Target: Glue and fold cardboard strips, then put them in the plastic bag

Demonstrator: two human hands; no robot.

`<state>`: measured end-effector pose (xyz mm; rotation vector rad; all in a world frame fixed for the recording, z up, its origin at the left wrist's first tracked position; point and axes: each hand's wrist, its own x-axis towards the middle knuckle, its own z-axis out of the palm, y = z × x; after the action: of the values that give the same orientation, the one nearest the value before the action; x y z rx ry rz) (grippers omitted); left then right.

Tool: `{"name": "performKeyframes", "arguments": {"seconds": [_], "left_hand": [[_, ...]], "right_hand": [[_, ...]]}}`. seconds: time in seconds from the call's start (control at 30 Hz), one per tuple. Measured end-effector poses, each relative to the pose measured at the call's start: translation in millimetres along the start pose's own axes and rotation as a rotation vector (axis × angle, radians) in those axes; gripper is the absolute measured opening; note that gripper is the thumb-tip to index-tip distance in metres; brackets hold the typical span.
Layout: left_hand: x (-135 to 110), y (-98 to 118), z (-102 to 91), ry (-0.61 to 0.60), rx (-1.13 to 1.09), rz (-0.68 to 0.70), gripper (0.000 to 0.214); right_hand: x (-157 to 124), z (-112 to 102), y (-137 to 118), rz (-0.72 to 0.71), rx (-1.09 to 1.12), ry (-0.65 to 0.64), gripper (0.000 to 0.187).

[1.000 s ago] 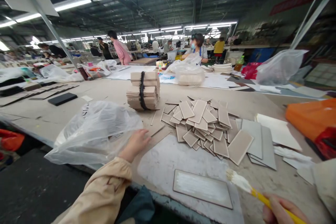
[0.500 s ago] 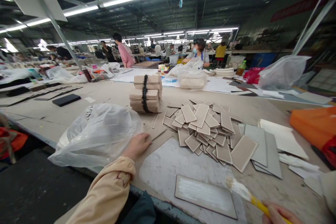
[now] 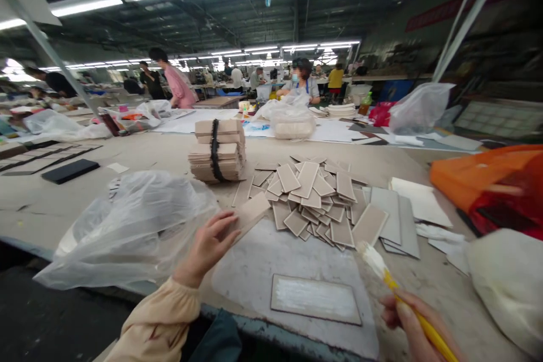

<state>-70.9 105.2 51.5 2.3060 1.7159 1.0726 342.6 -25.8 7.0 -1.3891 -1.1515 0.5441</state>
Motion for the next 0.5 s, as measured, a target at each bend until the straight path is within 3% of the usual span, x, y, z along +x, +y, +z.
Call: {"name": "performKeyframes", "arguments": {"seconds": [0.13,0.23,0.37,0.5], "left_hand": [[-28,49,10.0,0.006,-0.157,0.384,0.030],[-43,74,24.0,-0.074,-0.167,0.556,0.033],[-52,96,39.3,-0.172,-0.153,0.671,0.033],[-56,105,45.3,-0.205,-0.166,0.680,0.037]], "right_hand": [[-12,19,-20,-0.005,0.088,-0.048,0.017],[-18,30,-19,0.022,0.265,-0.073,0.010],[-25,38,-22,0.033,0.376,-0.190,0.015],[-25,41,-27,0.043,0.291,-0.159,0.019]]}}
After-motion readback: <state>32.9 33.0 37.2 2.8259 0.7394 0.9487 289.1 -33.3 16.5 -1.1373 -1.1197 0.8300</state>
